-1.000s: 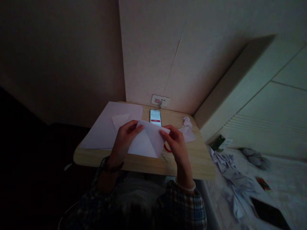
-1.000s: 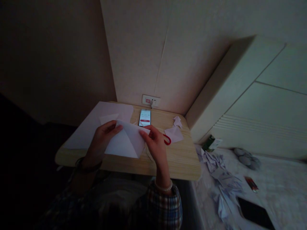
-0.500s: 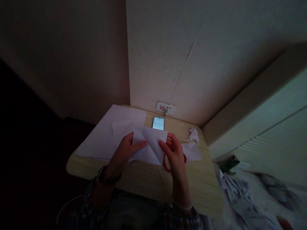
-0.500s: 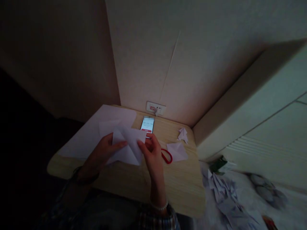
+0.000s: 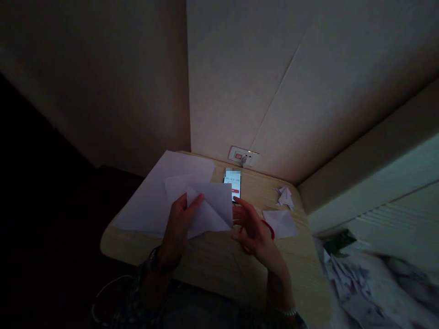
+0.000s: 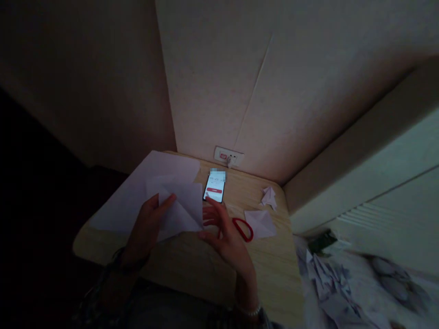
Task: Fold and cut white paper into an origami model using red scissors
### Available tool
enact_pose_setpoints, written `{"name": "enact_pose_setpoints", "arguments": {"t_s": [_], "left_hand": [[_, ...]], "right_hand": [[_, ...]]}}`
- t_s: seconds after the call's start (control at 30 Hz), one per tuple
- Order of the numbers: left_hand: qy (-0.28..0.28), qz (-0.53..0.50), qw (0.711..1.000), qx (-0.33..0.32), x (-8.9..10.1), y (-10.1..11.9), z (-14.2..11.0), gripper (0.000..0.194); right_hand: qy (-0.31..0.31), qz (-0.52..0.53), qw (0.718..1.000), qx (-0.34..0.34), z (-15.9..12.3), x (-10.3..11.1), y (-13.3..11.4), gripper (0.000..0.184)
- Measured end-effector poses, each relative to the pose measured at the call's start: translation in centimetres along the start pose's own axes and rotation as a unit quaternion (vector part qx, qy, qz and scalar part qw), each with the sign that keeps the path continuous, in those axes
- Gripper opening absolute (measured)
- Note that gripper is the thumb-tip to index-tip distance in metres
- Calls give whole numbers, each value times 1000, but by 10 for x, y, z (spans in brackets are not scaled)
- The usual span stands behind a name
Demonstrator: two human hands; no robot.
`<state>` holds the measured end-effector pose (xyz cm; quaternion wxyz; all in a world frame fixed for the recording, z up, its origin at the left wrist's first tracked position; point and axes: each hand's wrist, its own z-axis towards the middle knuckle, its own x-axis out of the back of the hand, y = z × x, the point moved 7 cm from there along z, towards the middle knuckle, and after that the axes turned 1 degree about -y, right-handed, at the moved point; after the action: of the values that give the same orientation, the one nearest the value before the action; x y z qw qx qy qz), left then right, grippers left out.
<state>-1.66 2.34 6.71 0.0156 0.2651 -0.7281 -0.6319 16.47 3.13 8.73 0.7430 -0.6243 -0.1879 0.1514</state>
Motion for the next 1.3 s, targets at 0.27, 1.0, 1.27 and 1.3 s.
{"name": "enact_pose_setpoints", "arguments": {"t_s": [0.27, 1.0, 1.27, 1.3], "left_hand": [[-98, -6, 995, 16, -17, 1, 8, 26], [-68, 12, 997, 31, -30, -12, -12, 33], [40, 32, 998, -30, -12, -4, -15, 39], [40, 31, 998, -32, -10, -4, -15, 39]], "right_hand": [[93, -63, 994, -11, -28, -4, -15, 52], [98, -98, 990, 6, -37, 7, -5, 47], [124, -265, 953, 76, -29, -6, -15, 56], [114, -284, 948, 85, -30, -10, -16, 58]]}}
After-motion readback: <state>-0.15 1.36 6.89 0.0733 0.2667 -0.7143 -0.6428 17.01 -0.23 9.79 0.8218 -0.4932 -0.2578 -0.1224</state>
